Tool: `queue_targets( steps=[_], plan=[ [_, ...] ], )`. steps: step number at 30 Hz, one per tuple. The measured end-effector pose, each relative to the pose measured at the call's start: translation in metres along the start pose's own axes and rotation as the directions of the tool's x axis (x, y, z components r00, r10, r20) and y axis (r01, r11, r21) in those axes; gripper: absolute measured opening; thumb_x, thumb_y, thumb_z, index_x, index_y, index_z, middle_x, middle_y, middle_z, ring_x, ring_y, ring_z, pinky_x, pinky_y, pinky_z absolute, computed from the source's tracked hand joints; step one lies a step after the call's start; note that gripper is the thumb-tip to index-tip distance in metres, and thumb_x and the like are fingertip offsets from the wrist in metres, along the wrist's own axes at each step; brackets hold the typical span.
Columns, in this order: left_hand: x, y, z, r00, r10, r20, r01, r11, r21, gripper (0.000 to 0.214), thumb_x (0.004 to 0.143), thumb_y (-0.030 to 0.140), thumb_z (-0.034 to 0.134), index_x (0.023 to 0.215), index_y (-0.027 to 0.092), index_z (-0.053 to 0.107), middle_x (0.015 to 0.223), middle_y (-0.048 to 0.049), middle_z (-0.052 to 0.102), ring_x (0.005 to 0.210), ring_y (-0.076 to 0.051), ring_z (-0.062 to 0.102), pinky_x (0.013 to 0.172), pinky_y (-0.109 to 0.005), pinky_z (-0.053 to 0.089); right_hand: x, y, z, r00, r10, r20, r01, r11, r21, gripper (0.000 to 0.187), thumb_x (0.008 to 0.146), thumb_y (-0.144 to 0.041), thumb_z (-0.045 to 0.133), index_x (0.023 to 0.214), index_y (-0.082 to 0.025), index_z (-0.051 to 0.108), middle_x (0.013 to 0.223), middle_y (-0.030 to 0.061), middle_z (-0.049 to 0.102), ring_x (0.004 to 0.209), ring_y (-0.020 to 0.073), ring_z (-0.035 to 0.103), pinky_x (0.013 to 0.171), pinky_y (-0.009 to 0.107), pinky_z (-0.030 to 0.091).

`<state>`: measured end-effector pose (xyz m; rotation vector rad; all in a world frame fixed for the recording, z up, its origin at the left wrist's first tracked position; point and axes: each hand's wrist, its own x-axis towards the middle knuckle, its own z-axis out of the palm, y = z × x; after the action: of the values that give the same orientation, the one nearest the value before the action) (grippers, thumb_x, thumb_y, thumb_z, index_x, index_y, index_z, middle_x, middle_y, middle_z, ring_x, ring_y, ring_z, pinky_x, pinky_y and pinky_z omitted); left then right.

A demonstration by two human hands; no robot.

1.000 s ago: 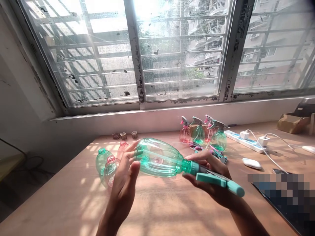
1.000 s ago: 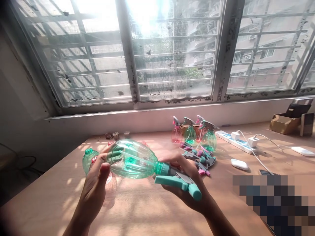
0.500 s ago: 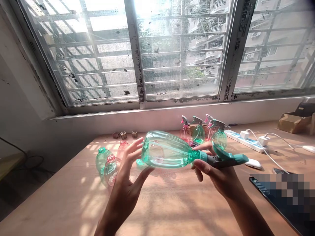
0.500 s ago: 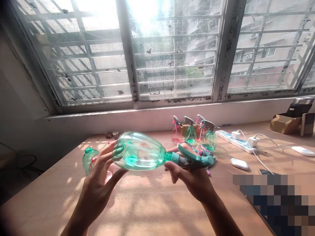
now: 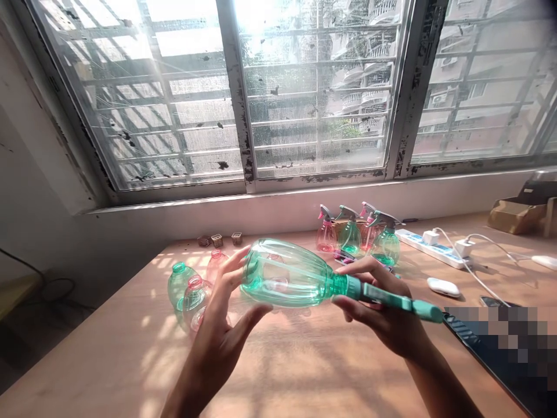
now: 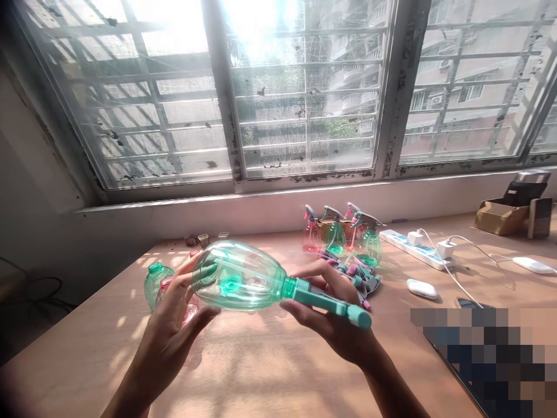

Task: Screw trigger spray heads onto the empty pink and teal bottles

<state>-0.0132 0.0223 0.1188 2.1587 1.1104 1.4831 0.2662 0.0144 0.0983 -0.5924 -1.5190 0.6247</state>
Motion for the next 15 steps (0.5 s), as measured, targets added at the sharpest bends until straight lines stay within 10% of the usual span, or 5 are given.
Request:
queue_targets(
  steps=[6, 15],
  plan=[
    [0.0026, 0.0053, 0.0063, 0.994, 0.085, -0.063, -0.081, 0.995, 0.055, 0.035, 0.099, 0.045, 0.078, 0.131, 0.039, 0.064, 0.166, -0.0034, 0.053, 0.159, -0.032, 0.046, 0.127, -0.058, 0.043, -0.0007, -0.0017, -0.0016, 0.991, 0.133, -0.033, -0.133, 0.991, 0.012, 0.022, 0.096, -0.042, 0.085, 0.107, -0.027, 0.071, 0.054, -0.0072, 0.068, 0.052, 0.0199, 0.068, 0.063, 0.038, 0.064],
    [-0.0030, 0.0002, -0.0004, 0.999, -0.044, -0.024, 0.044, 0.999, 0.024, 0.039, 0.105, 0.059, 0.060, 0.136, 0.036, 0.068, 0.167, -0.0094, 0.054, 0.158, -0.039, 0.046, 0.125, -0.063, 0.044, -0.0006, -0.0034, 0.0045, 1.000, -0.020, -0.003, 0.020, 0.999, -0.047, 0.033, 0.083, -0.017, 0.094, 0.104, -0.028, 0.073, 0.078, -0.0012, 0.082, 0.067, 0.0210, 0.082, 0.053, 0.024, 0.065]
  ],
)
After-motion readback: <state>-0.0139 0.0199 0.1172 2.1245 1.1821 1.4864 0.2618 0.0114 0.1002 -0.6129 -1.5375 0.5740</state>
